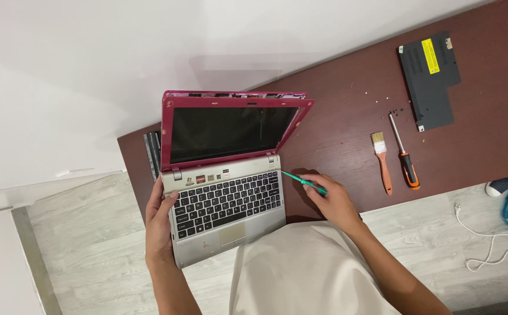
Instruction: Disassembling and cleaning a laptop using various tools like a screwdriver and brush.
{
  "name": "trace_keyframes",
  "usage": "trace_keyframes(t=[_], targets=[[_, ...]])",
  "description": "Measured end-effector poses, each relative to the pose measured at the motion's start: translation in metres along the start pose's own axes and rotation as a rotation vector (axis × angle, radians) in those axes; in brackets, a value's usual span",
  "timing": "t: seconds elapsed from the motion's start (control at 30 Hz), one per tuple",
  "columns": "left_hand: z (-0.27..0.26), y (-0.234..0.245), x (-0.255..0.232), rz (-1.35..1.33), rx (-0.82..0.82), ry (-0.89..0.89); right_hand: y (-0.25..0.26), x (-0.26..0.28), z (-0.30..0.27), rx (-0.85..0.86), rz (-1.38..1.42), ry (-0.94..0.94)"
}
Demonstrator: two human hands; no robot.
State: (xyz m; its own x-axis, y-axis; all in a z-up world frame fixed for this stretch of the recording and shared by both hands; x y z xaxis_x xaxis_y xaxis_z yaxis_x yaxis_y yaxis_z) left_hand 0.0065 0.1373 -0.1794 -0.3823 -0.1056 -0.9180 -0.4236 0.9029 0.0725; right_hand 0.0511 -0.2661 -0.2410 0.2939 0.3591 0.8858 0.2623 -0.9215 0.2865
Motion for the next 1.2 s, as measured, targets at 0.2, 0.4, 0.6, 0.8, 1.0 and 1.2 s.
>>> trace_keyframes(t=[0.2, 0.4, 0.6, 0.8, 1.0, 1.2], targets=[[-0.021, -0.026, -0.033, 0.109, 0.003, -0.012, 0.014, 0.001, -0.004, -0.067, 0.077, 0.023], [-0.019, -0.025, -0.025, 0.067, 0.011, -0.012, 0.002, 0.007, 0.008, -0.024, 0.054, 0.048], [-0.030, -0.040, -0.046, 0.147, 0.023, -0.039, -0.008, 0.001, 0.014, 0.003, 0.031, 0.052], [-0.033, -0.048, -0.050, 0.173, 0.025, 0.048, -0.012, -0.002, 0.021, 0.076, -0.041, 0.092], [-0.047, -0.073, -0.050, -0.033, -0.002, 0.192, 0.005, 0.032, 0.004, 0.024, 0.113, -0.090], [-0.061, -0.115, -0.067, -0.153, 0.003, 0.191, 0.035, 0.075, -0.015, -0.011, 0.310, 0.029]])
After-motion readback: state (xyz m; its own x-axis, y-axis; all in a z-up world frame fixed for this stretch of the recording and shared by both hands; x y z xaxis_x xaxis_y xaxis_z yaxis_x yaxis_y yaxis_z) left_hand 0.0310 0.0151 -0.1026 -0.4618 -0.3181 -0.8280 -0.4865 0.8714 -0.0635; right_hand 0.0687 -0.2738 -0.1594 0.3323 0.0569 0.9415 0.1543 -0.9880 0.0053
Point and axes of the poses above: each hand's wrist, its own z-axis towards the middle knuckle, its own y-axis out of the back of the hand, x = y × z, the point moved 10 cm from there along z, towards the middle knuckle, and after that the axes turned 6 degrees about z, right-handed, at the moved point
